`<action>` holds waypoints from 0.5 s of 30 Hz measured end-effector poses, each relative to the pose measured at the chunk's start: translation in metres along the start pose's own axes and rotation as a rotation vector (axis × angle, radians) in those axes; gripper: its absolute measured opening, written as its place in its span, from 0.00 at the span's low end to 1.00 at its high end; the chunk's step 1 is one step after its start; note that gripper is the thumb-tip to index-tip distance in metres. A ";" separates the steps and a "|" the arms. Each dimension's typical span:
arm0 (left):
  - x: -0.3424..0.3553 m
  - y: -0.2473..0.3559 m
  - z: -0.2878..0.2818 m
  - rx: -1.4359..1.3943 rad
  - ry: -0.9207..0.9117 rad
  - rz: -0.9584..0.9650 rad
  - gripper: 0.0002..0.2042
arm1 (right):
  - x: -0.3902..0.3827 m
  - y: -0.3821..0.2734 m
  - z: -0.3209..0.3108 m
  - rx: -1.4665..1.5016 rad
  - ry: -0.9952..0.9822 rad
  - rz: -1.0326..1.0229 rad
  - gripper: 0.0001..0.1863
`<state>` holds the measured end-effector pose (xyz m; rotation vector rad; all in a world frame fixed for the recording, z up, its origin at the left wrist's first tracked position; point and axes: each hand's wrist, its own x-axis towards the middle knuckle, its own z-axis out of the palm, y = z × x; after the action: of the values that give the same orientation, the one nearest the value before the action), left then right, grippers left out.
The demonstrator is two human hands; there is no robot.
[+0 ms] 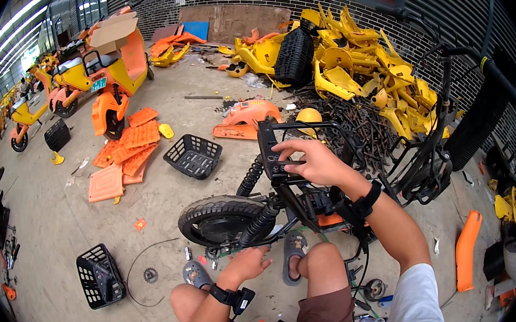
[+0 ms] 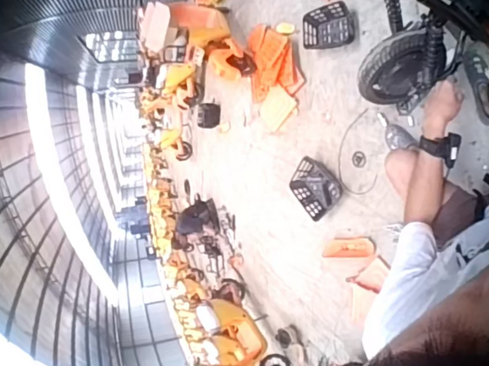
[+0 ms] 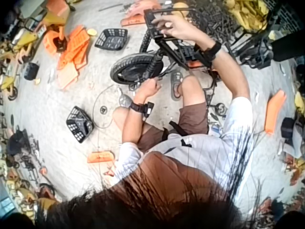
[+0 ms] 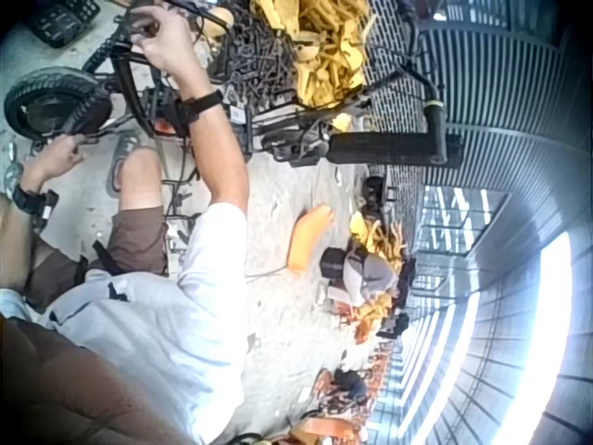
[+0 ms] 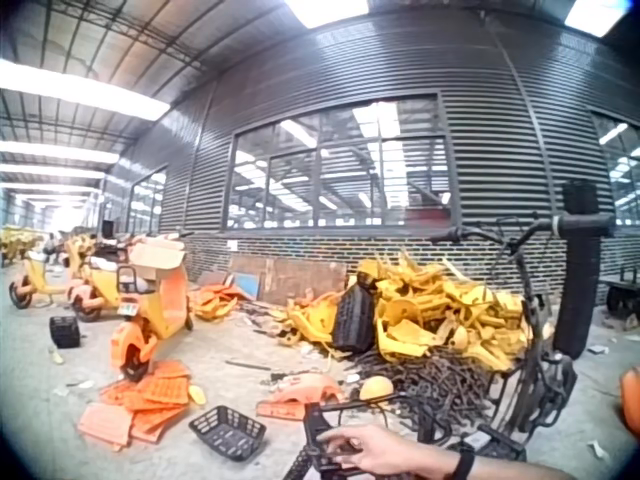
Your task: The person secures wires to an electric scooter frame by hand using plastic zip ties, pulling them tight and checking the tension.
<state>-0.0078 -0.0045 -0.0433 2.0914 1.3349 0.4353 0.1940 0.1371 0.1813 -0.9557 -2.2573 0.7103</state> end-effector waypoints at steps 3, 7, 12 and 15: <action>-0.001 0.000 -0.002 -0.005 -0.002 -0.006 0.20 | -0.002 -0.006 -0.001 -0.012 0.000 0.020 0.21; -0.002 0.002 -0.002 0.001 -0.003 -0.010 0.20 | 0.002 -0.002 0.000 -0.059 -0.022 0.023 0.20; -0.001 -0.001 -0.001 -0.009 0.002 -0.004 0.20 | 0.001 -0.003 -0.001 -0.013 -0.024 0.018 0.20; 0.000 -0.001 -0.001 -0.013 0.006 -0.004 0.20 | 0.001 -0.009 -0.001 -0.094 -0.035 0.084 0.19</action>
<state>-0.0090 -0.0044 -0.0434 2.0779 1.3360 0.4477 0.1898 0.1330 0.1876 -1.0961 -2.3097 0.6669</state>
